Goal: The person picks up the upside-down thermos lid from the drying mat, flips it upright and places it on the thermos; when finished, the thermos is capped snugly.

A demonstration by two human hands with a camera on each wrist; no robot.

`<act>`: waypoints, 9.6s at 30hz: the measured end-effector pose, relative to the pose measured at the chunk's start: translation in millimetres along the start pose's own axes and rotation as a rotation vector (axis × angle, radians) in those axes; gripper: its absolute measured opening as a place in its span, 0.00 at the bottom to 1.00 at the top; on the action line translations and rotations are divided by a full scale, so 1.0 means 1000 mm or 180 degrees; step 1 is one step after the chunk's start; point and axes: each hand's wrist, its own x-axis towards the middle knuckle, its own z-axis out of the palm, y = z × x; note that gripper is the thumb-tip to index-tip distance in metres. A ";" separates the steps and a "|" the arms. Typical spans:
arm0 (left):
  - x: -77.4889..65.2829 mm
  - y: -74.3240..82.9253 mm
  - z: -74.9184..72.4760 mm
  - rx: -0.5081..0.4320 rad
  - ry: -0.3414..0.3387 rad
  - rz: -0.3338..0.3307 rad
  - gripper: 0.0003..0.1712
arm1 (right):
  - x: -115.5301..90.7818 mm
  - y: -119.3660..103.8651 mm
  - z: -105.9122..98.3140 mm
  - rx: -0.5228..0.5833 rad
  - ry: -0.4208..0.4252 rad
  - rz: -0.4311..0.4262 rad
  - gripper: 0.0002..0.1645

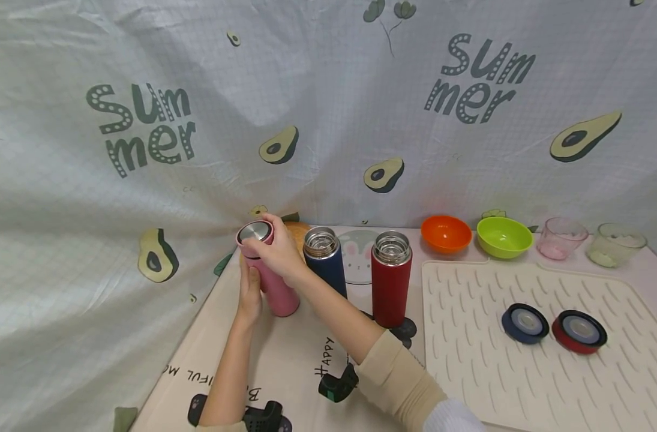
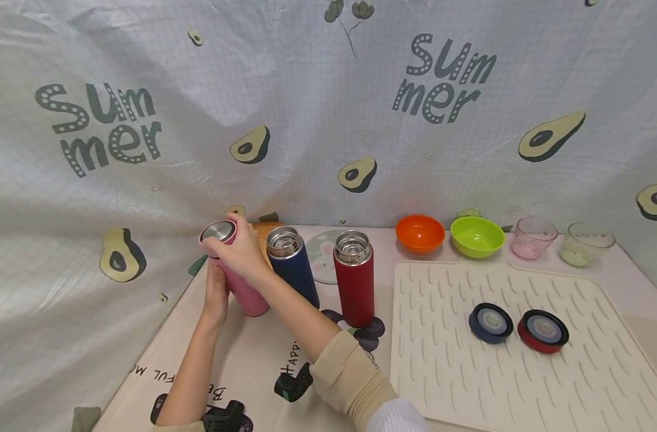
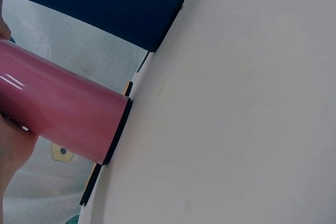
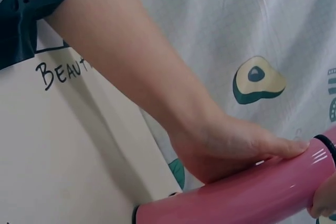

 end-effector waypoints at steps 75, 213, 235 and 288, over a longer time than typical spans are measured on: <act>0.002 -0.002 0.001 -0.0088 0.0004 0.0236 0.40 | -0.003 0.001 0.002 -0.0275 0.0101 -0.0032 0.42; -0.082 0.075 0.077 0.2958 -0.2336 0.0655 0.41 | -0.237 0.049 -0.376 -0.3882 0.0508 -0.0048 0.46; -0.074 0.075 0.099 0.1703 -0.2702 -0.0542 0.29 | -0.221 0.045 -0.347 -0.3905 0.0256 -0.0330 0.42; -0.059 0.081 0.100 0.2088 -0.0567 0.2429 0.17 | -0.217 0.004 -0.205 -0.2503 -0.0652 -0.1521 0.38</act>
